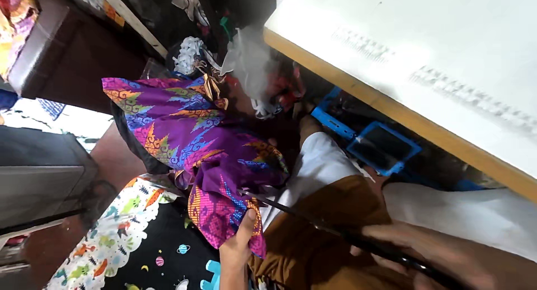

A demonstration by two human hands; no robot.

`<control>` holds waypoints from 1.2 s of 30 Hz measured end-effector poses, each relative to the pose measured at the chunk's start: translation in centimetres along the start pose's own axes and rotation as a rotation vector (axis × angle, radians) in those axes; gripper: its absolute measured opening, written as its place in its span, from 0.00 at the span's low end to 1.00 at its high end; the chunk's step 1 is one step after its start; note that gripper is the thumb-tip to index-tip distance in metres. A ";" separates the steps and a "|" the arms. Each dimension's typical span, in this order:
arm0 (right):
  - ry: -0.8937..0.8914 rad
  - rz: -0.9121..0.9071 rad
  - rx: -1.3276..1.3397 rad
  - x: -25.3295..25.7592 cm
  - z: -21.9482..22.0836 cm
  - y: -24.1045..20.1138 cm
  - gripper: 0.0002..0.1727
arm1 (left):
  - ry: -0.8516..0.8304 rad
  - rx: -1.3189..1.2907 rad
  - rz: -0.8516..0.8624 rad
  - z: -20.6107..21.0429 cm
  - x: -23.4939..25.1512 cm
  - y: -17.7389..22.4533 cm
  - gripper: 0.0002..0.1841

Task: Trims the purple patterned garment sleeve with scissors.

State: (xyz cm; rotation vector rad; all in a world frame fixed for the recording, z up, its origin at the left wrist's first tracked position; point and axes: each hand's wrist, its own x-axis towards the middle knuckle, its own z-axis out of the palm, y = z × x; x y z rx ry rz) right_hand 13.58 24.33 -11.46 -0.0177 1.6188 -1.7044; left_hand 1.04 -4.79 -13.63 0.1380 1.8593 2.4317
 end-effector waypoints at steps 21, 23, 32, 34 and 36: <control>0.110 0.108 -0.279 -0.7 -2.1 -2.5 0.47 | -0.032 0.256 0.000 0.0 -0.2 0.7 0.15; 0.127 0.106 -0.273 0.5 -1.5 -3.0 0.48 | -0.015 0.295 -0.004 0.6 -0.3 0.6 0.15; 0.164 0.094 -0.163 3.5 1.3 -2.9 0.48 | 0.061 0.354 -0.006 2.4 -0.2 0.1 0.15; 0.163 0.071 -0.129 3.6 1.7 -2.9 0.48 | 0.056 0.339 -0.012 2.3 -0.2 0.2 0.15; 0.175 0.047 -0.088 3.8 2.2 -2.9 0.49 | 0.065 0.318 -0.013 2.4 -0.2 0.2 0.14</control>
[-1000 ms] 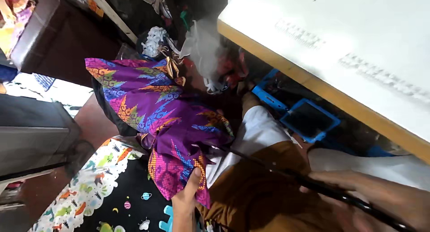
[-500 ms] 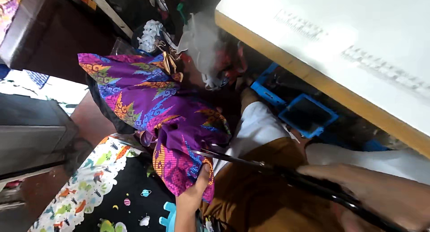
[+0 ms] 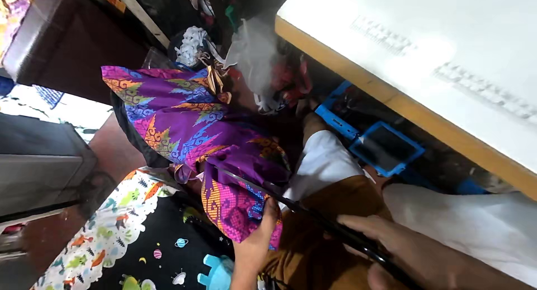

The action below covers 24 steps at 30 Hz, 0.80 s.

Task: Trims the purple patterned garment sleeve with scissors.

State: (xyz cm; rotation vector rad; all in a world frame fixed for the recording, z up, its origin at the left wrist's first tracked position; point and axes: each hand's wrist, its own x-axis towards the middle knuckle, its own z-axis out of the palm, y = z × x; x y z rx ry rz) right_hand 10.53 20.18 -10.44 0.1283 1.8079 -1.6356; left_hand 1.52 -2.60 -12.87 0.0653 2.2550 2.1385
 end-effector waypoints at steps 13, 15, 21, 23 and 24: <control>0.064 -0.165 0.351 -0.7 4.2 2.1 0.37 | 0.044 -0.042 -0.064 1.0 -0.8 -0.3 0.11; 0.070 -0.168 0.359 -0.8 4.4 2.0 0.35 | 0.056 -0.066 -0.069 1.1 -0.8 -0.4 0.11; 0.102 -0.170 0.380 -0.8 5.1 2.0 0.32 | 0.068 -0.075 -0.054 1.1 -0.9 -0.4 0.12; 0.108 -0.154 0.379 -0.8 5.1 1.9 0.33 | 0.075 -0.080 -0.049 1.0 -1.0 -0.4 0.13; 0.108 -0.147 0.370 -0.8 5.1 1.9 0.33 | 0.071 -0.107 -0.055 0.8 -1.0 -0.4 0.12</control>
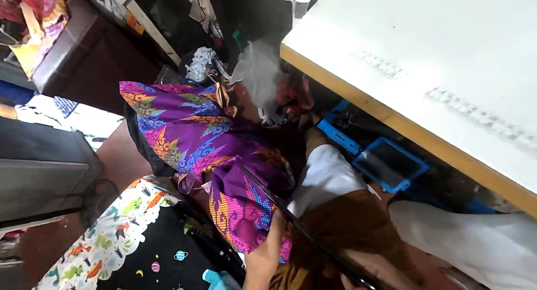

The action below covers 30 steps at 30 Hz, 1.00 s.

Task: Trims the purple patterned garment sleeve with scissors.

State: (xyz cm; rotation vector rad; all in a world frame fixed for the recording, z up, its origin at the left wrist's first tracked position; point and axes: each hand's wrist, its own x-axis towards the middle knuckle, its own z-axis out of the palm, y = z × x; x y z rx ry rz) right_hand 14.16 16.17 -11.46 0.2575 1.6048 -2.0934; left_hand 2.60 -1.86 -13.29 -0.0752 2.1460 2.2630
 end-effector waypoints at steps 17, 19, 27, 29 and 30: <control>-0.471 0.183 -0.105 4.4 -3.1 -1.5 0.43 | 0.058 -0.076 -0.151 -13.5 -0.1 4.1 0.22; -0.500 0.196 -0.098 5.5 -3.4 -1.4 0.40 | 0.110 -0.076 -0.191 -14.1 -0.2 4.1 0.20; -0.555 0.166 -0.284 8.5 -5.2 -3.1 0.35 | 0.206 -0.160 -0.305 -16.4 0.1 3.8 0.16; -0.533 0.222 -0.339 9.0 -5.1 -4.2 0.37 | 0.202 -0.157 -0.292 -16.8 0.2 3.8 0.16; -0.515 0.261 -0.365 9.1 -4.9 -5.0 0.39 | 0.192 -0.160 -0.276 -17.0 0.2 3.7 0.17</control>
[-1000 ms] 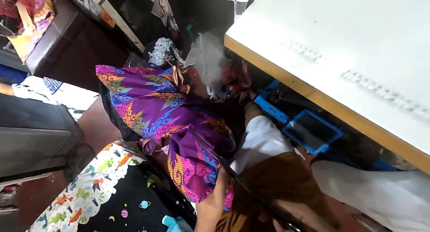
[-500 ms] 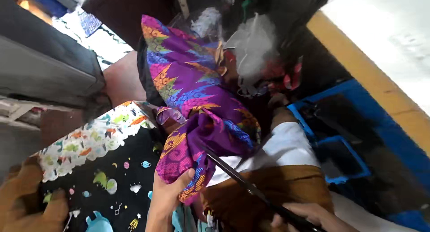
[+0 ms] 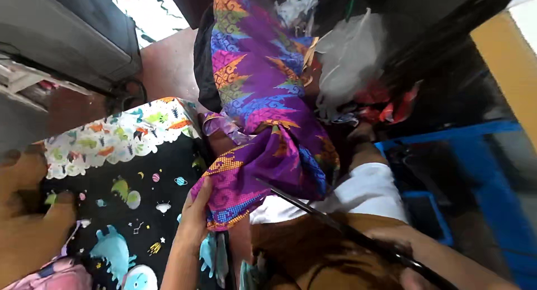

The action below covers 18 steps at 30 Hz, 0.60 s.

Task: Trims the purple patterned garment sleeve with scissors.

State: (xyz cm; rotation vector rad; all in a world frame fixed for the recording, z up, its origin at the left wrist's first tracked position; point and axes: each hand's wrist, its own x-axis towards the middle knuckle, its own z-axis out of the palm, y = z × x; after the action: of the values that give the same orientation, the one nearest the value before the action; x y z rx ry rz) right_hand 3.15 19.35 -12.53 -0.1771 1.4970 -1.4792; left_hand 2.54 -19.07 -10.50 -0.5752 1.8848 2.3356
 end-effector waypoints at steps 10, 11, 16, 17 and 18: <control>-0.033 0.166 -0.113 -0.3 -1.2 -3.1 0.33 | -0.287 0.094 0.051 -2.3 0.8 0.0 0.24; -0.043 0.161 -0.117 -0.3 -1.4 -3.2 0.34 | -0.288 0.101 0.048 -2.3 0.8 0.1 0.24; -0.060 0.120 -0.164 -0.4 -1.8 -3.2 0.28 | -0.274 0.135 0.036 -2.4 1.0 0.1 0.23; -0.061 0.112 -0.174 -0.3 -1.8 -3.2 0.28 | -0.277 0.140 0.045 -2.3 1.0 0.2 0.23; -0.064 0.106 -0.188 -0.3 -1.8 -3.3 0.28 | -0.280 0.145 0.054 -2.4 1.1 0.1 0.23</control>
State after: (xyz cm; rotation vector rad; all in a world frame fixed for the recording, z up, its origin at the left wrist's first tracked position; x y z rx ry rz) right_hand 0.35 19.98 -10.10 -0.2514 1.5682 -1.2376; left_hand 2.07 -21.53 -11.13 -0.1744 1.9342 2.1514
